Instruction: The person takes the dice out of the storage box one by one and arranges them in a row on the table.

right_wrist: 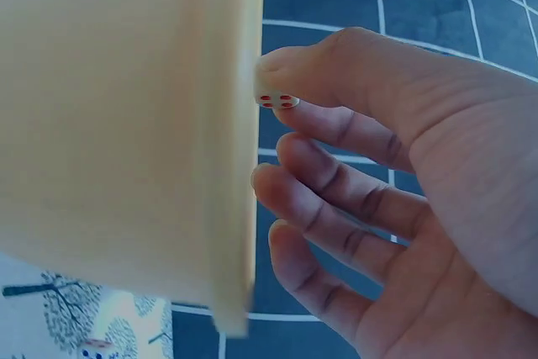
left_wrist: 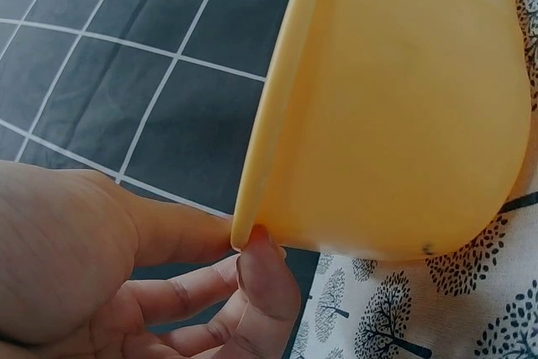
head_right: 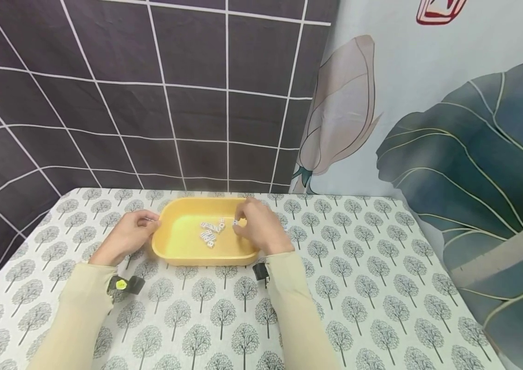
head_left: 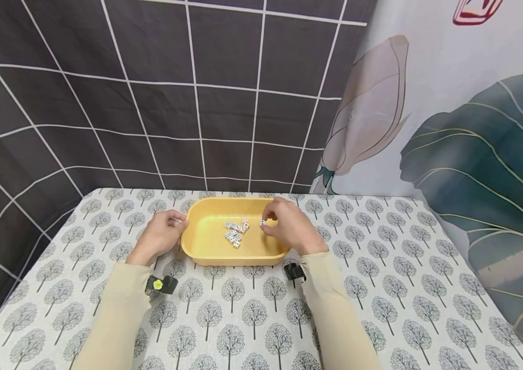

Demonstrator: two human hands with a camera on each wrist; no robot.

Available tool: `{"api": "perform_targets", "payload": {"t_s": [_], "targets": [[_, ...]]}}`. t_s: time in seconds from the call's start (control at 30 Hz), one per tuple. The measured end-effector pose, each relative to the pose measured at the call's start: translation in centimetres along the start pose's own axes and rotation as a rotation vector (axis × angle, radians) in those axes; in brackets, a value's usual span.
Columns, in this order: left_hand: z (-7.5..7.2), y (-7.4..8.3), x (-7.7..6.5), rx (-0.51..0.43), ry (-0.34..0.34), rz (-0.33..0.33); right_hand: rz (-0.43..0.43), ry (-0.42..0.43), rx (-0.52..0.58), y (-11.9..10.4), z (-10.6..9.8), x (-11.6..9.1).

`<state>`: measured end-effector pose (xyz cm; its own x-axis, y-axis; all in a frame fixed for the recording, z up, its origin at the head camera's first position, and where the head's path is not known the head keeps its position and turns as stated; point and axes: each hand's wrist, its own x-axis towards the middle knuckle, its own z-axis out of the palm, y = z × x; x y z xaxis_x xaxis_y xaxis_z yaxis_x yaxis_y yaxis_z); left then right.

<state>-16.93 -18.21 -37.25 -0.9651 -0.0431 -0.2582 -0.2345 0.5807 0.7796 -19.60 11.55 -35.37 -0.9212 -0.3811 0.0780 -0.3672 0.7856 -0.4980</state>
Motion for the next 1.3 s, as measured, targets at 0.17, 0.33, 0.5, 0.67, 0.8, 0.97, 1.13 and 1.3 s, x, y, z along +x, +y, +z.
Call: {"api": "perform_targets", "payload": {"t_s": [0.17,0.33,0.5,0.67,0.8,0.97,1.13,1.3], "targets": [[0.1,-0.1,0.0,0.007,0.007,0.01,-0.003,0.015,0.002,0.4,-0.8,-0.2],[0.0,0.0,0.0,0.016,0.008,0.01,-0.007,0.024,0.007,0.9,-1.6,-0.4],[0.0,0.0,0.0,0.017,0.007,0.011,0.001,0.035,0.018,1.4,-2.3,-0.7],[0.1,0.0,0.0,0.024,0.011,0.017,0.018,0.054,0.04,2.1,-2.7,-0.9],[0.0,0.0,0.0,0.025,0.011,0.02,0.059,0.053,0.069,2.6,-3.1,-1.1],[0.0,0.0,0.0,0.017,0.009,0.015,0.081,0.068,0.061,3.3,-3.5,-1.4],[0.0,0.1,0.0,0.018,0.009,0.014,0.097,0.081,0.066,4.2,-3.8,-1.6],[0.0,0.1,-0.1,0.017,0.01,0.01,0.112,0.097,0.084,5.4,-3.8,-1.7]]}}
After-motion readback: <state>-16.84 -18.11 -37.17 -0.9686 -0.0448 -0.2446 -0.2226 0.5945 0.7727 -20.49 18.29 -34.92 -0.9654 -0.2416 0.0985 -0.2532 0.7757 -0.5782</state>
